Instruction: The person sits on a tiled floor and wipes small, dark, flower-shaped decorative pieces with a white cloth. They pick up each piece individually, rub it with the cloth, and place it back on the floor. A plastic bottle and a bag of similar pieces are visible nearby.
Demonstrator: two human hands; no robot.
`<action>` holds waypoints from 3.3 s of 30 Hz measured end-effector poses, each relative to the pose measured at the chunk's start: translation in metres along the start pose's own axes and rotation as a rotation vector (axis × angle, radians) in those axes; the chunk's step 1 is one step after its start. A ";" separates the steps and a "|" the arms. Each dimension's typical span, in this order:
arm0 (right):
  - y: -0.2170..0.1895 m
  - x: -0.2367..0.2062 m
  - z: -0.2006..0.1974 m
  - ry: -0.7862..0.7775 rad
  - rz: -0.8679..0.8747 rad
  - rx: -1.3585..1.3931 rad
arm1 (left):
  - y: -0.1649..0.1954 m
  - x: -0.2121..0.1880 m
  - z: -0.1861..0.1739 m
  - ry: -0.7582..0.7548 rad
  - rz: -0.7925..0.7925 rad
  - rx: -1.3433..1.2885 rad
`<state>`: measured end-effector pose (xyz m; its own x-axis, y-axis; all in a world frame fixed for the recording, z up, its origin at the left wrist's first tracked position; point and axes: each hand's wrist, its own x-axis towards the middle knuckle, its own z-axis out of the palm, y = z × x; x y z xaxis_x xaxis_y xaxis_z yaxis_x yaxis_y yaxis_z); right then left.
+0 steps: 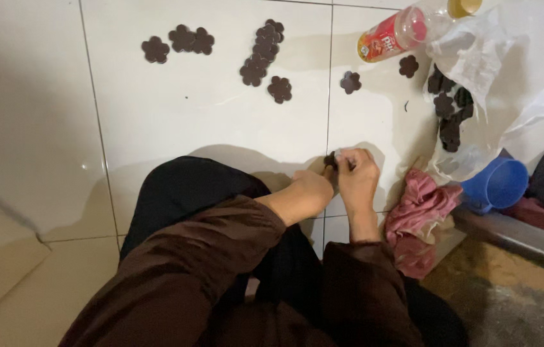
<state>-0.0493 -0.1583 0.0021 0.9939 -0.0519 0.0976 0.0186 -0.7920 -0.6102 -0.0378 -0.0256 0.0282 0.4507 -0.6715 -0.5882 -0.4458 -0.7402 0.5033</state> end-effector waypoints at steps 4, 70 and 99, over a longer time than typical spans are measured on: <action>-0.001 0.004 -0.002 -0.015 -0.010 -0.002 | 0.000 0.003 0.008 0.011 0.005 0.015; 0.017 0.086 -0.099 -0.112 0.099 -0.815 | -0.035 0.021 -0.037 -0.119 0.191 -0.316; -0.002 0.139 -0.068 0.245 0.087 0.752 | -0.034 0.019 -0.039 -0.147 0.132 -0.391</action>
<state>0.0810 -0.2053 0.0702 0.9445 -0.2960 0.1423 0.0977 -0.1604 -0.9822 0.0165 -0.0142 0.0246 0.2816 -0.7700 -0.5725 -0.1536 -0.6252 0.7652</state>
